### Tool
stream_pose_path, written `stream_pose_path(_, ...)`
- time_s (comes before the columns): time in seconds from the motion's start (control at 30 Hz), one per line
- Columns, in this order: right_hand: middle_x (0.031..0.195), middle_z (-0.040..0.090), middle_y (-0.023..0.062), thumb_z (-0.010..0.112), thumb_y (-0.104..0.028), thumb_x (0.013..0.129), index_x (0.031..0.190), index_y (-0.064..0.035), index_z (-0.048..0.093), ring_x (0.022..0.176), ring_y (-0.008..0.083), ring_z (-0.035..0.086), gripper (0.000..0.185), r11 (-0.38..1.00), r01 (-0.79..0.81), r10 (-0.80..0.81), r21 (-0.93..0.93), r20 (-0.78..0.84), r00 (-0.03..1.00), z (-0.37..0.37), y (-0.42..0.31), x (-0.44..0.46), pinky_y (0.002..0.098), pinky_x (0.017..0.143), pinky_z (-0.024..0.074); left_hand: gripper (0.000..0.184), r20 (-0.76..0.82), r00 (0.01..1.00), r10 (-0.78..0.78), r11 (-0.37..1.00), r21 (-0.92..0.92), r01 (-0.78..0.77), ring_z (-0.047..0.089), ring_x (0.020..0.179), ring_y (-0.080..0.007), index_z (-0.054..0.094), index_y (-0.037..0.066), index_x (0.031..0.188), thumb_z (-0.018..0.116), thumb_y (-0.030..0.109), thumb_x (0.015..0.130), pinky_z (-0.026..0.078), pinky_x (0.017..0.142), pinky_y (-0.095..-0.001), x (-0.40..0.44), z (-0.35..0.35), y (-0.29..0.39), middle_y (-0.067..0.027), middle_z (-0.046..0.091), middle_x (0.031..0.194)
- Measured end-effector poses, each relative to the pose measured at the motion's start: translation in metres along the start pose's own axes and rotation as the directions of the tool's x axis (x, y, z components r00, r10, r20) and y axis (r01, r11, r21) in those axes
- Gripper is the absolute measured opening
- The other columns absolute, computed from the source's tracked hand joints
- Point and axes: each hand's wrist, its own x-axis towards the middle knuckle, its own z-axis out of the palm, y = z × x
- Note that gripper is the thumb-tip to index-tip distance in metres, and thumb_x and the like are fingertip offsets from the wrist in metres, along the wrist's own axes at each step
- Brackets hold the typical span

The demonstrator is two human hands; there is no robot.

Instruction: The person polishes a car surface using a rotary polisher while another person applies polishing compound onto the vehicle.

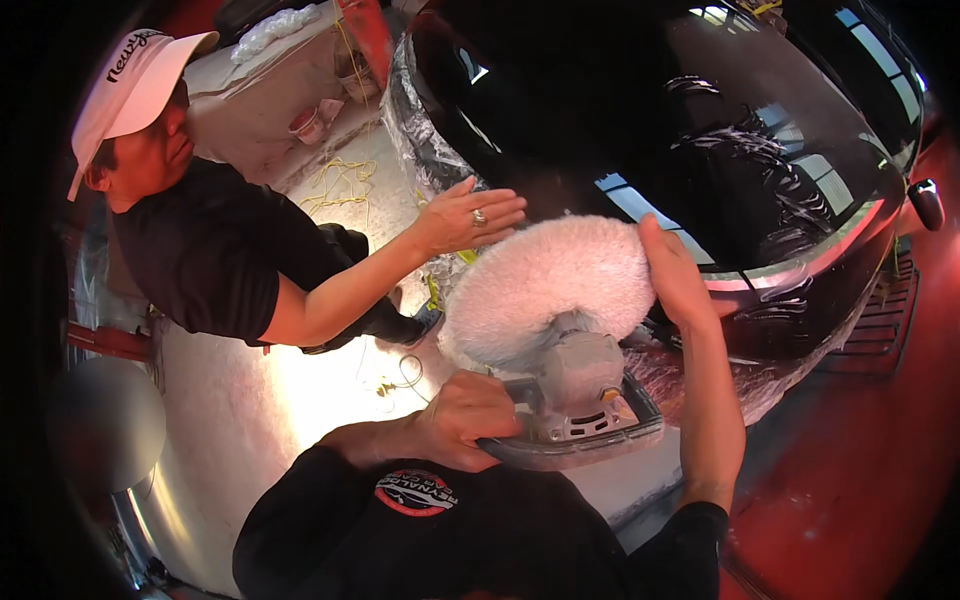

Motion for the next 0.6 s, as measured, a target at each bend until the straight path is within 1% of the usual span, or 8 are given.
stream_pose_path(0.03, 0.118, 0.071, 0.0114, 0.059, -0.054, 0.102, 0.133, 0.0068, 0.061, 0.111, 0.0195, 0.064, 0.068, 0.976, -0.108, 0.117, 0.188, -0.036, 0.993, -0.005, 0.008, -0.01, 0.0337, 0.101, 0.0472, 0.02, -0.007, 1.0, 0.006, 1.0, -0.023, -0.007, 0.057, 0.061, -0.0312, 0.064, 0.008, 0.081, 0.078, 0.01, 0.067, 0.041, 0.055, -0.0428, 0.002, 0.002, -0.002, -0.0063, 0.056, 0.068)
stream_pose_path(0.13, 0.115, 0.069, 0.0097, 0.072, -0.051, 0.094, 0.131, 0.006, 0.063, 0.105, 0.0151, 0.062, 0.068, 0.996, 0.067, -0.067, 0.054, -0.003, 0.998, -0.011, 0.0, -0.06, 0.0308, 0.095, 0.049, 0.021, 0.003, 1.0, 0.026, 0.996, -0.084, -0.025, 0.057, 0.061, -0.0315, 0.062, 0.008, 0.08, 0.077, 0.009, 0.065, 0.04, 0.055, -0.0431, 0.006, 0.009, -0.011, -0.0062, 0.055, 0.068)
stream_pose_path(0.17, 0.115, 0.07, 0.0079, 0.079, -0.057, 0.086, 0.128, 0.0066, 0.063, 0.102, 0.0152, 0.065, 0.078, 0.995, 0.079, -0.084, -0.062, -0.086, 0.993, -0.004, -0.009, -0.076, 0.0311, 0.095, 0.0506, 0.022, 0.017, 0.999, 0.04, 0.995, -0.094, -0.038, 0.057, 0.061, -0.0316, 0.062, 0.008, 0.079, 0.077, 0.009, 0.064, 0.041, 0.055, -0.0432, 0.008, 0.012, -0.014, -0.0062, 0.055, 0.068)
stream_pose_path(0.2, 0.114, 0.07, 0.009, 0.082, -0.054, 0.084, 0.129, 0.0071, 0.062, 0.102, 0.016, 0.064, 0.078, 0.996, 0.089, -0.09, -0.014, -0.217, 0.972, -0.002, -0.002, -0.098, 0.0312, 0.093, 0.0513, 0.022, 0.041, 0.998, 0.057, 0.991, -0.123, -0.052, 0.057, 0.061, -0.0317, 0.061, 0.008, 0.079, 0.077, 0.009, 0.064, 0.041, 0.055, -0.0433, 0.009, 0.013, -0.02, -0.0062, 0.055, 0.068)
stream_pose_path(0.3, 0.112, 0.07, 0.0095, 0.084, -0.054, 0.082, 0.128, 0.0073, 0.062, 0.099, 0.0168, 0.065, 0.079, 0.999, 0.049, -0.048, -0.006, -0.366, 0.929, -0.003, 0.005, -0.12, 0.0321, 0.09, 0.0521, 0.022, 0.113, 0.988, 0.104, 0.984, -0.156, -0.086, 0.059, 0.063, -0.0318, 0.06, 0.008, 0.078, 0.077, 0.008, 0.063, 0.041, 0.055, -0.043, 0.018, 0.01, -0.023, -0.0066, 0.055, 0.068)
stream_pose_path(0.37, 0.111, 0.07, 0.0094, 0.083, -0.055, 0.083, 0.126, 0.0077, 0.063, 0.098, 0.0165, 0.064, 0.078, 0.995, 0.024, -0.069, -0.094, -0.516, 0.854, 0.002, 0.004, -0.143, 0.0318, 0.088, 0.0518, 0.022, 0.131, 0.982, 0.139, 0.973, -0.204, -0.11, 0.06, 0.063, -0.0315, 0.06, 0.008, 0.078, 0.076, 0.009, 0.063, 0.042, 0.056, -0.0429, 0.018, 0.01, -0.028, -0.0063, 0.055, 0.068)
stream_pose_path(0.5, 0.103, 0.069, 0.0077, 0.079, -0.052, 0.089, 0.116, 0.0052, 0.065, 0.09, 0.0143, 0.059, 0.064, 0.91, -0.2, -0.136, -0.363, -0.717, 0.684, 0.015, 0.0, -0.188, 0.0301, 0.08, 0.049, 0.021, 0.148, 0.965, 0.215, 0.938, -0.307, -0.162, 0.061, 0.063, -0.0308, 0.06, 0.009, 0.078, 0.076, 0.011, 0.064, 0.043, 0.056, -0.0428, 0.018, 0.013, -0.037, -0.0049, 0.056, 0.068)
stream_pose_path(0.6, 0.089, 0.064, 0.0039, 0.078, -0.04, 0.093, 0.109, 0.0041, 0.063, 0.082, 0.0102, 0.053, 0.049, 0.936, -0.214, -0.151, -0.28, -0.866, 0.476, 0.051, 0.006, -0.216, 0.026, 0.075, 0.0463, 0.021, 0.2, 0.941, 0.273, 0.905, -0.384, -0.181, 0.062, 0.064, -0.0303, 0.061, 0.01, 0.079, 0.076, 0.013, 0.064, 0.044, 0.056, -0.043, 0.018, 0.013, -0.038, -0.004, 0.058, 0.068)
